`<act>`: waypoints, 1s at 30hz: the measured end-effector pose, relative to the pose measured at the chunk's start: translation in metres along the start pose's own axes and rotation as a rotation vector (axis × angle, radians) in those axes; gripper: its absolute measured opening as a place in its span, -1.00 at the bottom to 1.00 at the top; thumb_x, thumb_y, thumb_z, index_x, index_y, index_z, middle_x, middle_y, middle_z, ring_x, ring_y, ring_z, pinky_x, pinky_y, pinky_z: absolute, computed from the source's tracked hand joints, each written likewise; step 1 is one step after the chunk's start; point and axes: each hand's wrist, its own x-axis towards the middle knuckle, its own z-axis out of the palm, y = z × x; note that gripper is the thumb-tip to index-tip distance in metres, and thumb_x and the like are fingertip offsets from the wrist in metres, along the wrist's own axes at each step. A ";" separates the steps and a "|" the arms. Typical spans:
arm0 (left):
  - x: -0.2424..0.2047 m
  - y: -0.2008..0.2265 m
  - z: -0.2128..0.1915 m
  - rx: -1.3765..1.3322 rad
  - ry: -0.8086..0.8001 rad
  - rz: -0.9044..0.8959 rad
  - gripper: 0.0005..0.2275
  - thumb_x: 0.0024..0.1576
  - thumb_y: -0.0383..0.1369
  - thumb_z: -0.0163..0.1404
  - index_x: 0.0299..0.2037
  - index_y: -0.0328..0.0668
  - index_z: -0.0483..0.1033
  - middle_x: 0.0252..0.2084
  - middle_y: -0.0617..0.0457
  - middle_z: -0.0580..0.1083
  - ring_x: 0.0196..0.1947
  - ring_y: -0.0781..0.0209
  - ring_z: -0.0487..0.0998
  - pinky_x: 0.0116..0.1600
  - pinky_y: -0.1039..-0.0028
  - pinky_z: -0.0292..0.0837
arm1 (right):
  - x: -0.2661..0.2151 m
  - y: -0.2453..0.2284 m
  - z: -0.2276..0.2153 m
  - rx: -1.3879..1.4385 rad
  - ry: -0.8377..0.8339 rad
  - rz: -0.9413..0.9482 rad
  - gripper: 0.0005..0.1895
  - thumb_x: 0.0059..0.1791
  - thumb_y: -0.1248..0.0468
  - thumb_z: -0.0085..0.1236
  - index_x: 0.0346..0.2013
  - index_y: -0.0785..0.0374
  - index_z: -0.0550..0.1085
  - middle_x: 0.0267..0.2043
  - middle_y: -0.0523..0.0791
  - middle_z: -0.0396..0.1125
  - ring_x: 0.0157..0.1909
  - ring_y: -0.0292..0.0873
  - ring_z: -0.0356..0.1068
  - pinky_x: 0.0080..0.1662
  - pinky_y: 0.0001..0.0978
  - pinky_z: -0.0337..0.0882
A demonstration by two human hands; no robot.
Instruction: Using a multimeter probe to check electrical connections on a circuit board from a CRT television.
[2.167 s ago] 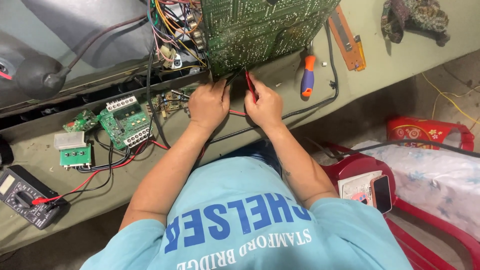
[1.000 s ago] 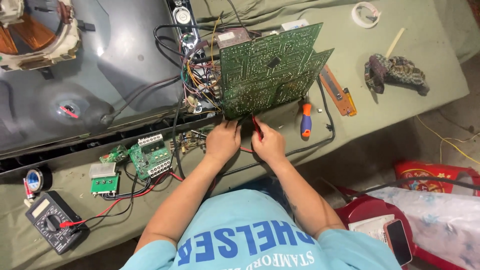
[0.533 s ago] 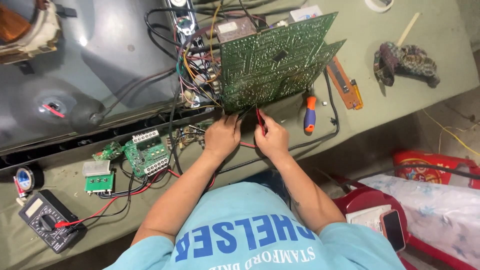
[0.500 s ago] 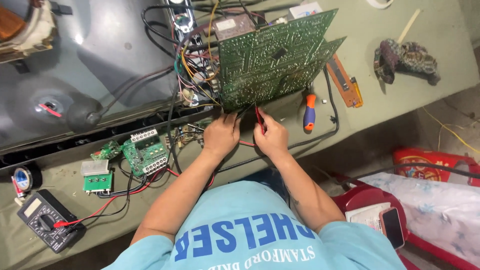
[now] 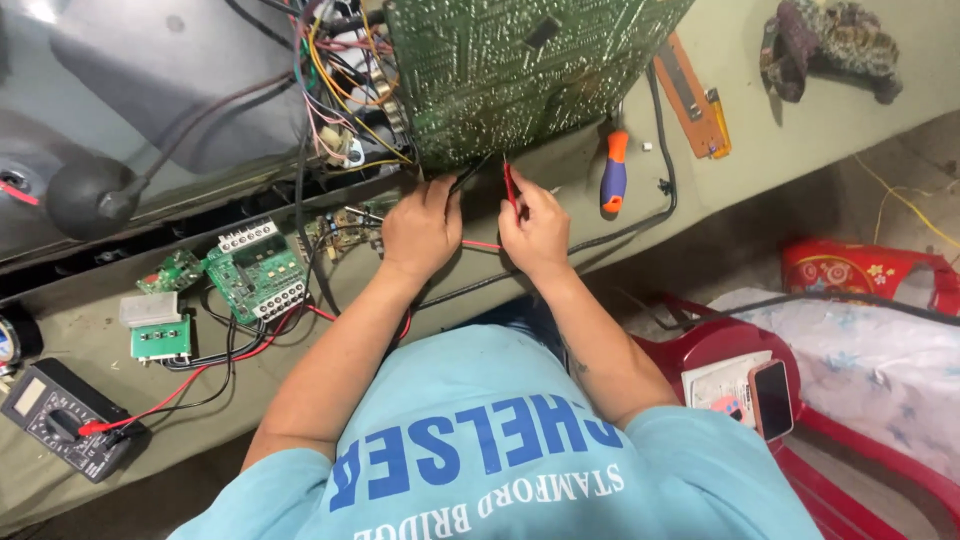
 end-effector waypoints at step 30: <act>0.010 0.005 -0.011 -0.020 -0.002 0.038 -0.89 0.18 -0.24 0.05 -0.11 0.16 0.53 -0.47 0.17 0.38 -0.56 0.12 0.54 -0.42 0.38 0.52 | -0.003 0.011 0.009 -0.081 -0.005 -0.004 -0.54 -0.13 0.26 0.26 0.08 -0.02 0.59 -0.25 -0.07 0.54 -0.20 0.03 0.57 -0.17 -0.23 0.56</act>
